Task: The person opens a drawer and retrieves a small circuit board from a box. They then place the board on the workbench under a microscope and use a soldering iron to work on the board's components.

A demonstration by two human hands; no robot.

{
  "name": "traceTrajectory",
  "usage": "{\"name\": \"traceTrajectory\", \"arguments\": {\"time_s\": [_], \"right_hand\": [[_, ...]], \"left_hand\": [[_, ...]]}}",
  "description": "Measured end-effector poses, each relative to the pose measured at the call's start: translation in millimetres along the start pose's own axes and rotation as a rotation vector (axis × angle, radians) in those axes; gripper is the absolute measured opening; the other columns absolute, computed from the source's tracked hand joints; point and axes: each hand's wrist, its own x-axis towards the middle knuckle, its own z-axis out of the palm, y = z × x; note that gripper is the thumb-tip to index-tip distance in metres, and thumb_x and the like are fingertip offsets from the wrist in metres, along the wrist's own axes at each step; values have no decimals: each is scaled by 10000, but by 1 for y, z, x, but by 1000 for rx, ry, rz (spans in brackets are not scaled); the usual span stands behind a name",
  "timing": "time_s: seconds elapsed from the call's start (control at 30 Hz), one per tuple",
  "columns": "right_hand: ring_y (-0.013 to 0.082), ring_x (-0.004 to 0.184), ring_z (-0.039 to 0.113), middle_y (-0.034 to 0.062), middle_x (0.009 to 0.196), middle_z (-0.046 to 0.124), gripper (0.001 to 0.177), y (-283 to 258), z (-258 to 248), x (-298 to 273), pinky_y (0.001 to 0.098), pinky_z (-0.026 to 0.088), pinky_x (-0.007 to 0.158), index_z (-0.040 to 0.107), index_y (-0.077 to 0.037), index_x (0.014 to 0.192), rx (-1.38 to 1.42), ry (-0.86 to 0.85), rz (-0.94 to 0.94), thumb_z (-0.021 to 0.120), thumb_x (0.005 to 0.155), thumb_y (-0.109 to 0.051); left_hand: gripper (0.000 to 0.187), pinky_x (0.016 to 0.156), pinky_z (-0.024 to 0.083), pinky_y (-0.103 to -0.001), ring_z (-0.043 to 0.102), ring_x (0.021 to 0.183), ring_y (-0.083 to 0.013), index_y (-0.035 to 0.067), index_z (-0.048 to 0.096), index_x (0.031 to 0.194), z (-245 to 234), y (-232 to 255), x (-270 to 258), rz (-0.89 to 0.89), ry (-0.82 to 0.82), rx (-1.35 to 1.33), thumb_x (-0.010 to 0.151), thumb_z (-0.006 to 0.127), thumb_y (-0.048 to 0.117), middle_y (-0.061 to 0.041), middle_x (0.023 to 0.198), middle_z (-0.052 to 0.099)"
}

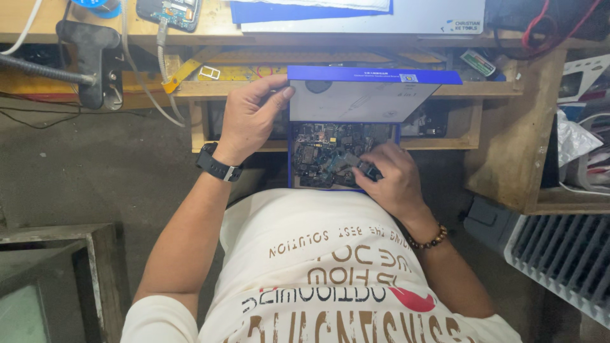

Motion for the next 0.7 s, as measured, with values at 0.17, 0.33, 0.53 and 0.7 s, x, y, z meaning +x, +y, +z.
{"name": "traceTrajectory", "arguments": {"time_s": [0.17, 0.33, 0.53, 0.7], "right_hand": [[248, 823, 647, 94, 908, 679, 246, -2, -2, -3, 405, 503, 756, 738, -1, 930, -4, -27, -12, 870, 758, -117], [278, 859, 661, 109, 923, 684, 294, -2, 0, 2, 419, 515, 778, 746, -20, 943, -62, -4, -37, 882, 745, -189], [292, 926, 666, 111, 972, 685, 298, -14, 12, 27, 429, 530, 855, 753, -41, 1070, -76, 5, -130, 844, 842, -212], [328, 898, 636, 132, 962, 645, 270, -25, 20, 54, 447, 514, 805, 729, -42, 1046, -125, -55, -193, 815, 840, -193]], "left_hand": [[241, 819, 566, -226, 687, 909, -54, 25, 721, 1241, -1, 1, 1, 1, 3, 43, 1025, 695, 129, -11, 1034, 770], [258, 819, 576, -225, 690, 916, -50, 33, 719, 1251, -1, 0, 2, -25, -15, -24, 1024, 695, 154, -8, 1048, 766], [268, 812, 579, -228, 686, 923, -50, 49, 724, 1252, -3, 0, 6, -74, -28, -52, 1020, 695, 180, -8, 1064, 768], [264, 797, 591, -230, 677, 894, -47, 61, 733, 1238, -3, 2, 6, -70, -33, -35, 1015, 698, 198, 0, 1038, 760]]}}
